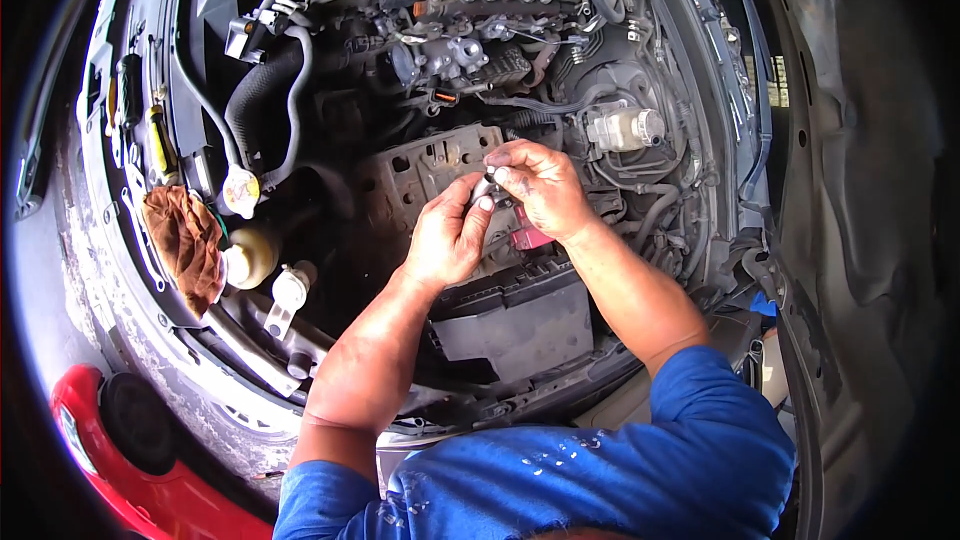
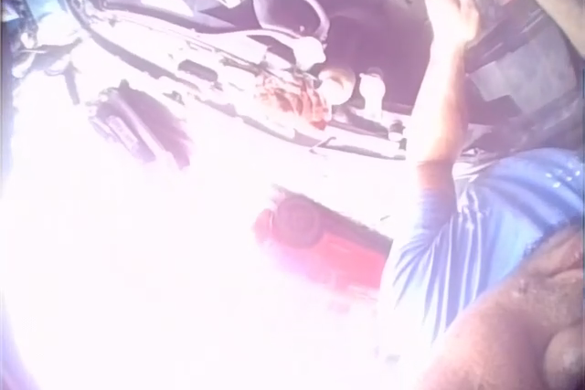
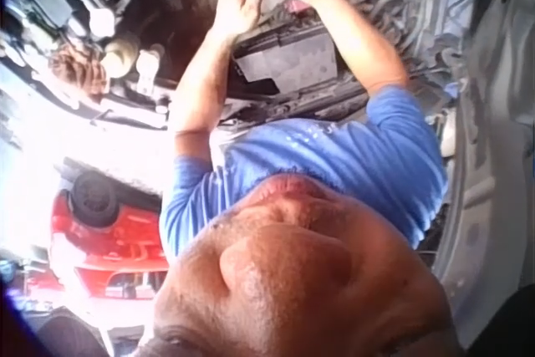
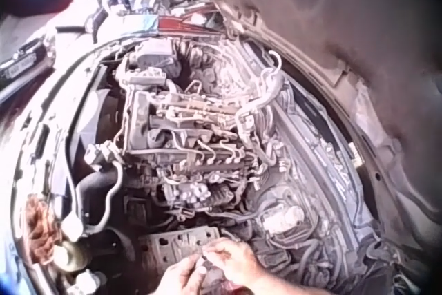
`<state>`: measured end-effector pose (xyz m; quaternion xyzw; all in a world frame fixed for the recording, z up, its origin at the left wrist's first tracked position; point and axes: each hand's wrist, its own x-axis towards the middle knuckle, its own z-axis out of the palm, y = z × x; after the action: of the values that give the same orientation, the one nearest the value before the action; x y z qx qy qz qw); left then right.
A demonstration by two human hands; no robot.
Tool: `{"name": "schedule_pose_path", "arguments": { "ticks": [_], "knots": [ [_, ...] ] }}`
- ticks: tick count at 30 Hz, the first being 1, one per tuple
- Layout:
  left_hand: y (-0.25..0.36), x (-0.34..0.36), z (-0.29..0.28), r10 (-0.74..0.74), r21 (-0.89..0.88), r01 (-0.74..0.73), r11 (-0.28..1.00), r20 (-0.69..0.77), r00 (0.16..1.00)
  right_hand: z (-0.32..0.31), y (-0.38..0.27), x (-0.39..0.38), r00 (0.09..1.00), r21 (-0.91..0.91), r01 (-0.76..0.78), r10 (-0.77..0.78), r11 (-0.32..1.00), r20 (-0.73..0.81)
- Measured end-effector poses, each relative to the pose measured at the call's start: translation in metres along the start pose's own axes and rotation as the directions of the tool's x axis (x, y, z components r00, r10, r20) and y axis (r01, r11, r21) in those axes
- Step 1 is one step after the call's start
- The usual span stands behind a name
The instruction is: Replacing or repairing components on a car engine block using a socket wrench.
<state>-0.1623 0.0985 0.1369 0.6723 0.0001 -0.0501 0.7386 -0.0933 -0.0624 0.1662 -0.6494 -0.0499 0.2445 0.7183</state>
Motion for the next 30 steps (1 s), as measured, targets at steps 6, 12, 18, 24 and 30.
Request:
{"name": "schedule_pose_path", "arguments": {
  "ticks": [6,12,18,24,30],
  "knots": [
    [0.0,0.002,-0.001,-0.082,0.0,0.082,0.997,0.039,0.996,-0.009,0.004,-0.003,0.985,-0.081,0.15,-0.142,0.985,0.1],
    [-0.002,-0.002,0.002,-0.256,-0.432,0.305,0.849,0.17,0.952,-0.005,-0.006,-0.004,0.968,-0.24,0.23,-0.196,0.943,0.16],
    [0.008,-0.001,0.013,-0.157,-0.256,0.169,0.952,0.067,0.985,0.001,-0.006,-0.008,0.975,-0.366,0.221,-0.214,0.904,0.061],
    [0.006,0.034,0.039,0.005,-0.109,-0.019,0.994,-0.135,0.991,-0.016,-0.014,-0.006,0.967,-0.459,0.237,-0.254,0.856,0.026],
    [0.001,0.134,0.067,-0.104,-0.342,-0.038,0.939,-0.389,0.916,-0.078,-0.016,0.006,0.958,-0.767,-0.182,-0.066,0.616,-0.28]
  ]
}}
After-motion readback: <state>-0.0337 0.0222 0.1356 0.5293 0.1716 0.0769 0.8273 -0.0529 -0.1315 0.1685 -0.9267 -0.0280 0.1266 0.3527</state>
